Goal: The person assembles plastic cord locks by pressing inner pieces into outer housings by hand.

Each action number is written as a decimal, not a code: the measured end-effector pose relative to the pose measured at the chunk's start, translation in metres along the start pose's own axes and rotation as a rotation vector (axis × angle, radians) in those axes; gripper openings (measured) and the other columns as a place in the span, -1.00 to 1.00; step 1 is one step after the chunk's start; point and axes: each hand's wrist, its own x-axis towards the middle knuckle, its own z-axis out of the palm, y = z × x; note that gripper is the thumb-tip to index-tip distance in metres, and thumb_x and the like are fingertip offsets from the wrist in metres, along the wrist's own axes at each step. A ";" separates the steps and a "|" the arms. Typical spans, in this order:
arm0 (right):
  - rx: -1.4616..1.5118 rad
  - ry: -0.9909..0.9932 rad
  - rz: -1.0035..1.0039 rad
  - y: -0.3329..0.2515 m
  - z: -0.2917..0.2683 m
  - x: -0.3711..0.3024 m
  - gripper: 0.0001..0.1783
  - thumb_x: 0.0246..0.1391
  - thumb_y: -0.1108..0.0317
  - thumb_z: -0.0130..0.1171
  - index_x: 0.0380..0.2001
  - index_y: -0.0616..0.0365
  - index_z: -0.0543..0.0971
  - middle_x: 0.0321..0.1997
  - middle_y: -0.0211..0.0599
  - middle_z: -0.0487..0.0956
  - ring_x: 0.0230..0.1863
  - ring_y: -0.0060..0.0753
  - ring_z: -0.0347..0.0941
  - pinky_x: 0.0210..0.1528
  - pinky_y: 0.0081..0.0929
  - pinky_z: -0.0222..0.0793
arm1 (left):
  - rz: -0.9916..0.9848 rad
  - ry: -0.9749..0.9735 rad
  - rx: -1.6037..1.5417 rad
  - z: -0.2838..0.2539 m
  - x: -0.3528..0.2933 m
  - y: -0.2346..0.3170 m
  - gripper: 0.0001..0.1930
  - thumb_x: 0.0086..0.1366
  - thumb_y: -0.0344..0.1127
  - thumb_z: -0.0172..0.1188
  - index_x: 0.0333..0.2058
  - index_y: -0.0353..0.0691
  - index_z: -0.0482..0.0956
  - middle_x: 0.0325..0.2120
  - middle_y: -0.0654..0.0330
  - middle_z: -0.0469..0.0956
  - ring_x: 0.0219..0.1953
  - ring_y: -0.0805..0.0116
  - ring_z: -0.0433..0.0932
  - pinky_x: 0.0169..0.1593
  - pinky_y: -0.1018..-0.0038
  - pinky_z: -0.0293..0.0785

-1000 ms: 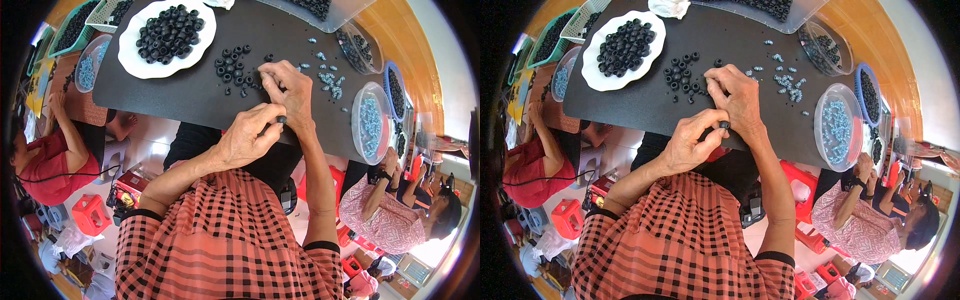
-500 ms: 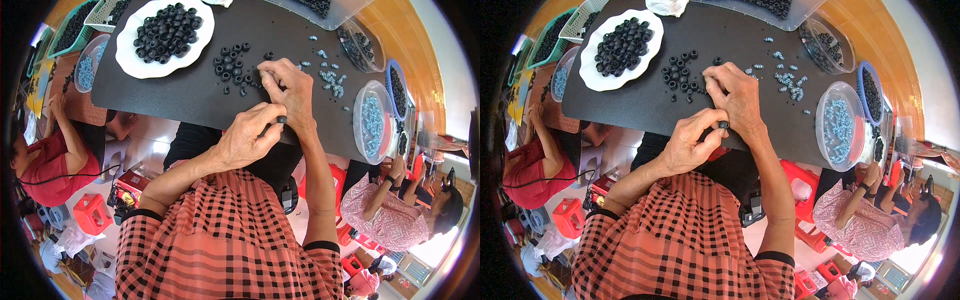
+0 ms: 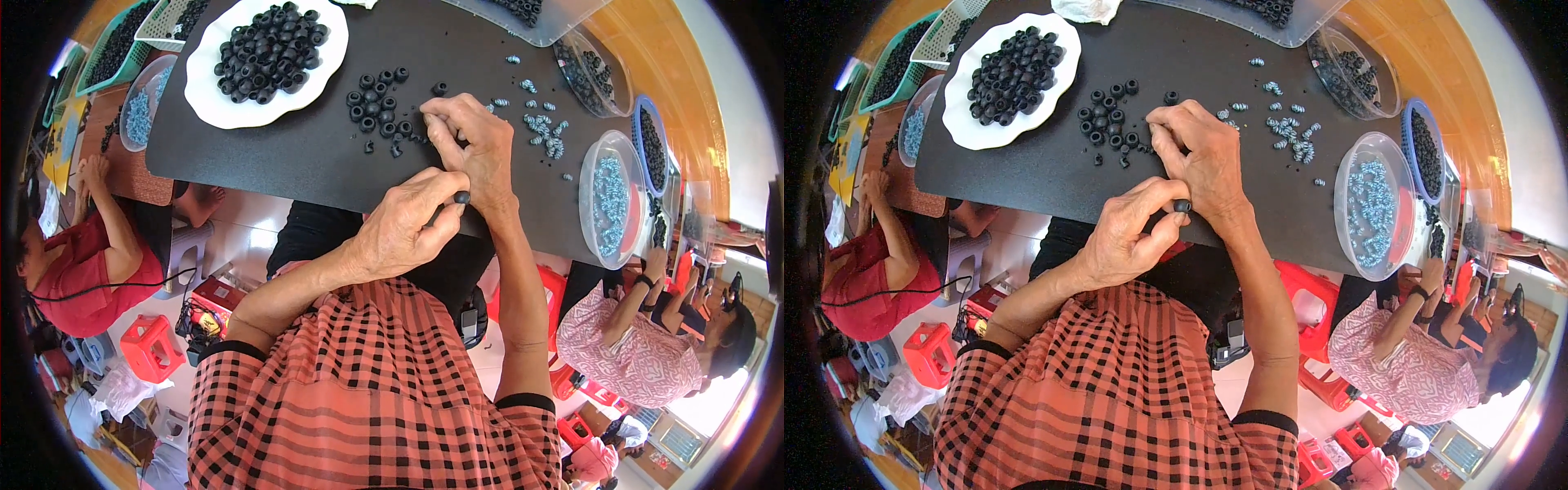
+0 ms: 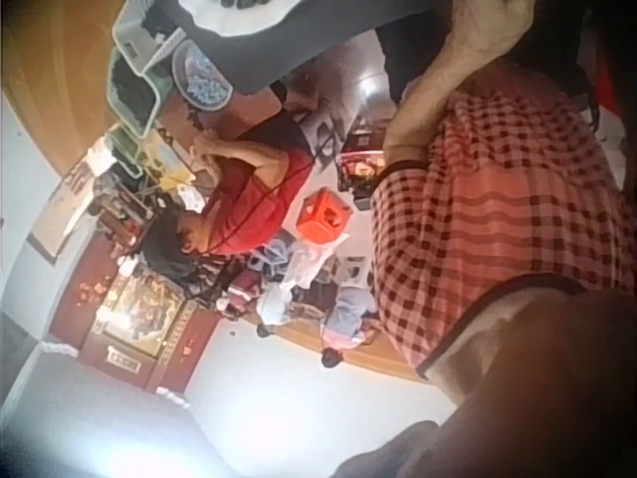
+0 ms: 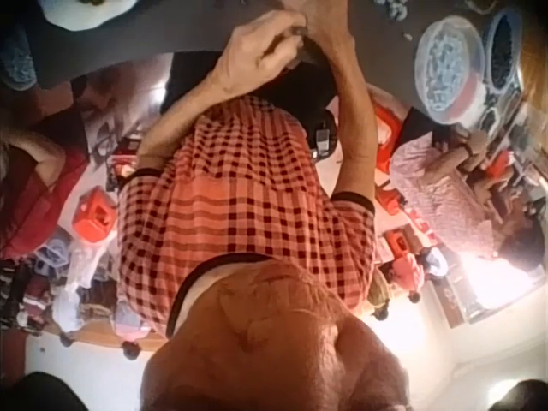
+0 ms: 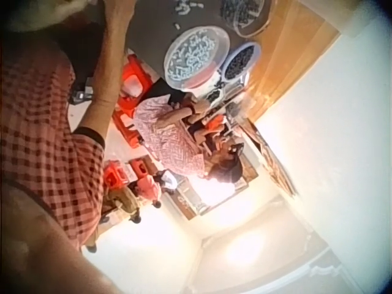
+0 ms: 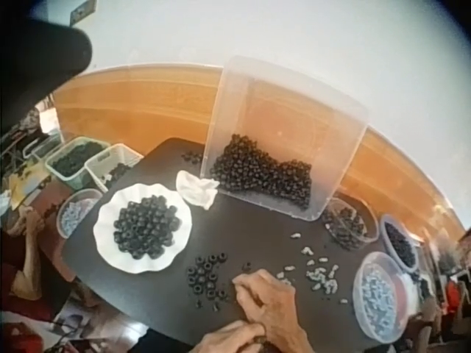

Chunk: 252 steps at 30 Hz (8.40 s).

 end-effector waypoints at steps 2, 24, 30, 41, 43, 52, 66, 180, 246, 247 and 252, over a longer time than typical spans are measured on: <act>0.000 0.000 0.002 -0.001 0.000 0.000 -0.84 -0.04 0.56 0.24 -0.32 0.17 0.62 -0.50 -0.36 0.51 -0.59 -0.60 0.35 -0.51 -0.59 0.28 | 0.002 0.000 -0.002 0.000 0.000 -0.001 -0.74 0.13 -0.60 0.08 -0.16 -0.36 0.43 -0.45 -0.02 0.48 -0.42 0.07 0.53 -0.32 0.28 0.45; 0.002 0.003 -0.005 0.002 -0.001 0.000 -0.86 -0.02 0.54 0.24 -0.32 0.17 0.63 -0.51 -0.37 0.50 -0.59 -0.62 0.32 -0.52 -0.61 0.28 | 0.020 -0.048 0.108 -0.002 0.000 -0.002 -0.72 0.18 -0.60 0.08 -0.10 -0.37 0.45 -0.44 0.13 0.51 -0.42 0.40 0.57 -0.32 0.49 0.49; 0.006 -0.041 0.012 0.001 -0.005 -0.001 -0.86 -0.02 0.51 0.24 -0.32 0.19 0.60 -0.42 -0.30 0.55 -0.54 -0.43 0.49 -0.47 -0.49 0.39 | -0.281 -0.077 -0.194 -0.009 0.003 0.012 -0.79 0.26 -0.55 0.04 -0.12 -0.34 0.44 -0.50 0.22 0.53 -0.50 0.59 0.42 -0.45 0.56 0.37; 0.002 -0.021 -0.046 0.007 -0.004 -0.002 -0.84 -0.01 0.53 0.21 -0.29 0.18 0.60 -0.48 -0.37 0.49 -0.54 -0.54 0.36 -0.47 -0.54 0.31 | -0.315 0.004 -0.439 -0.012 0.005 0.009 -0.79 0.40 -0.47 -0.02 -0.05 -0.38 0.46 -0.39 0.18 0.60 -0.27 0.55 0.56 -0.08 0.59 0.44; -0.012 -0.027 -0.052 0.006 -0.005 -0.002 -0.84 -0.01 0.53 0.21 -0.29 0.18 0.60 -0.49 -0.36 0.48 -0.54 -0.53 0.36 -0.47 -0.52 0.32 | -0.335 -0.010 -0.379 -0.013 0.005 0.011 -0.80 0.39 -0.47 -0.03 -0.06 -0.38 0.46 -0.38 0.18 0.61 -0.23 0.52 0.58 -0.04 0.57 0.45; -0.013 -0.017 -0.075 0.009 -0.003 -0.003 -0.85 0.00 0.53 0.22 -0.29 0.20 0.60 -0.48 -0.35 0.50 -0.55 -0.53 0.36 -0.48 -0.53 0.32 | -0.359 -0.005 -0.295 -0.014 0.005 0.014 -0.80 0.38 -0.46 -0.03 -0.09 -0.38 0.47 -0.37 0.15 0.63 -0.26 0.52 0.58 -0.02 0.55 0.45; -0.021 0.001 -0.077 0.011 -0.003 -0.003 -0.89 0.01 0.50 0.20 -0.33 0.22 0.60 -0.48 -0.33 0.49 -0.57 -0.52 0.36 -0.50 -0.53 0.32 | -0.286 -0.053 -0.146 -0.007 0.003 0.008 -0.82 0.33 -0.52 0.00 -0.12 -0.35 0.48 -0.46 0.24 0.58 -0.41 0.63 0.46 -0.22 0.65 0.40; 0.360 -0.033 0.189 0.001 -0.010 -0.005 -0.86 0.09 0.44 0.18 -0.31 0.25 0.64 -0.52 -0.40 0.61 -0.51 -0.69 0.49 -0.46 -0.63 0.41 | -0.343 -0.010 -0.059 -0.005 0.002 0.008 -0.74 0.23 -0.46 -0.04 -0.12 -0.32 0.50 -0.51 0.25 0.54 -0.34 0.53 0.56 -0.22 0.54 0.45; -0.389 -0.114 -0.087 0.142 -0.041 0.193 -0.74 -0.06 0.40 0.15 -0.24 0.08 0.67 -0.16 -0.14 0.59 -0.09 -0.04 0.49 0.04 -0.20 0.40 | -0.131 -0.099 -0.018 -0.014 0.018 0.002 -0.80 0.12 -0.62 0.02 -0.24 -0.43 0.48 -0.34 0.05 0.54 -0.38 0.36 0.61 -0.28 0.48 0.53; -0.389 -0.115 -0.087 0.141 -0.041 0.194 -0.74 -0.06 0.40 0.15 -0.24 0.08 0.67 -0.16 -0.14 0.59 -0.09 -0.04 0.49 0.04 -0.20 0.40 | -0.132 -0.098 -0.018 -0.014 0.017 0.003 -0.80 0.12 -0.62 0.02 -0.24 -0.43 0.48 -0.34 0.05 0.54 -0.38 0.36 0.61 -0.28 0.48 0.53; -0.345 -0.047 -0.188 0.134 -0.027 0.197 -0.76 -0.05 0.39 0.14 -0.27 0.08 0.68 -0.17 -0.15 0.59 -0.09 -0.06 0.50 0.03 -0.20 0.40 | -0.105 -0.087 -0.004 -0.014 0.018 0.003 -0.81 0.12 -0.63 0.03 -0.25 -0.43 0.47 -0.34 0.06 0.54 -0.37 0.35 0.62 -0.28 0.48 0.53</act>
